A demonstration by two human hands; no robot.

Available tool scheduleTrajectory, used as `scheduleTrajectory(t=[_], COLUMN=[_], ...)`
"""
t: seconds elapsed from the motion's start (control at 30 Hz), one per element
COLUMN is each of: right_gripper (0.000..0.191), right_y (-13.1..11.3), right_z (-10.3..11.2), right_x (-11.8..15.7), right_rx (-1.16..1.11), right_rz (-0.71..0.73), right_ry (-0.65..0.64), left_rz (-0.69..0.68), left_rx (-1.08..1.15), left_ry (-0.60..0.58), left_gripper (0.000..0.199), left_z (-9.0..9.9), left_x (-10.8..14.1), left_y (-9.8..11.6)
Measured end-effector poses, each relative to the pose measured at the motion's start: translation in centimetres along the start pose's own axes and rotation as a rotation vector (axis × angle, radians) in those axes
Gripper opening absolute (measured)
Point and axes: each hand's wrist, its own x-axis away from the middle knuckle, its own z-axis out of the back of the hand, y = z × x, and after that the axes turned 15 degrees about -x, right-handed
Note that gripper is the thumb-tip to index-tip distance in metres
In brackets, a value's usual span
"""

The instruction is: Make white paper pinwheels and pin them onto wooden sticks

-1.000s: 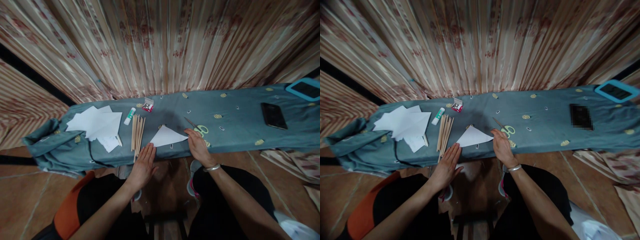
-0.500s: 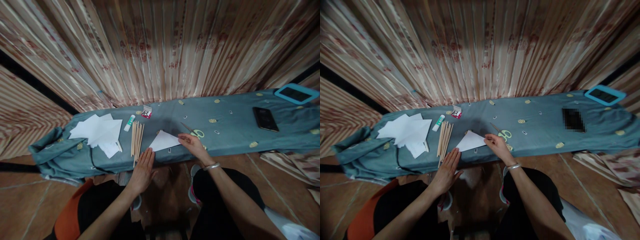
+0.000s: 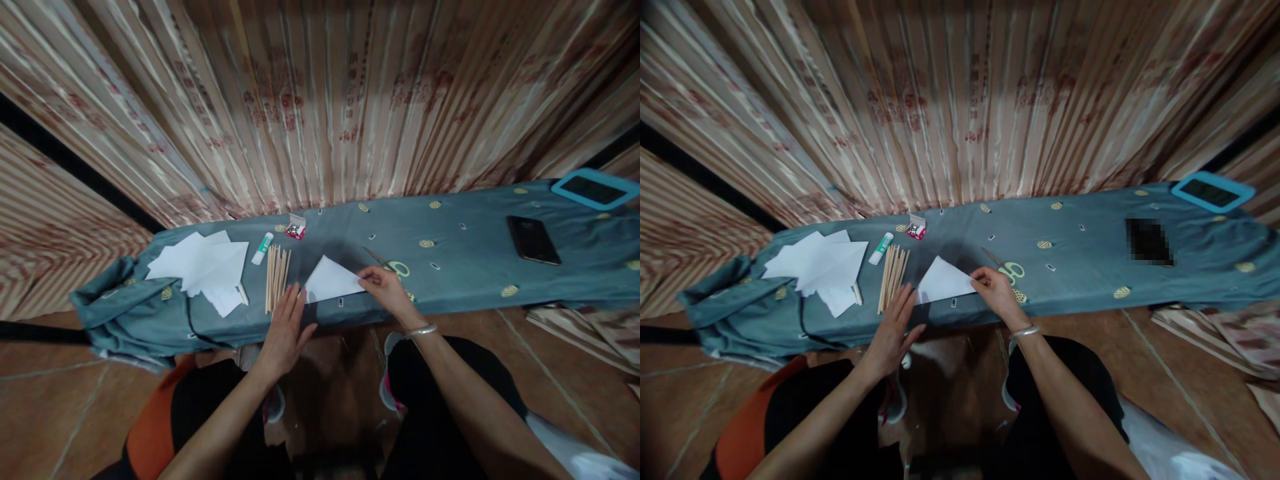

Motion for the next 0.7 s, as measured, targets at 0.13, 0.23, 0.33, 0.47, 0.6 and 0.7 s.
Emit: scheduleTrajectory(t=[0.13,0.23,0.33,0.47,0.6,0.7], right_gripper=[0.029,0.033,0.034,0.033,0.032,0.032], right_y=[-0.6,-1.3,-2.1,-2.7,-3.0,-3.2], right_z=[0.3,0.8,1.3,1.7,1.9,2.0], right_x=[0.0,0.2,0.5,0.7,0.7,0.6], right_rx=[-0.107,-0.200,-0.250,-0.321,-0.370,-0.391], right_rz=[0.004,-0.027,-0.056,-0.079,-0.090,-0.092], right_ry=[-0.031,-0.070,-0.086,-0.045,-0.023,-0.036], left_rz=[0.229,0.425,0.531,0.545,0.582,0.634], left_rx=[0.231,0.478,0.656,0.816,0.994,1.077], left_ry=[-0.017,-0.070,-0.069,-0.076,-0.138,-0.198], left_gripper=[0.059,0.057,0.062,0.073,0.074,0.070], left_z=[0.4,0.7,1.1,1.8,2.4,2.6], left_x=[-2.0,-3.5,-4.7,-5.6,-6.2,-6.5], left_y=[-1.4,-2.2,-2.3,-1.5,-0.4,0.2])
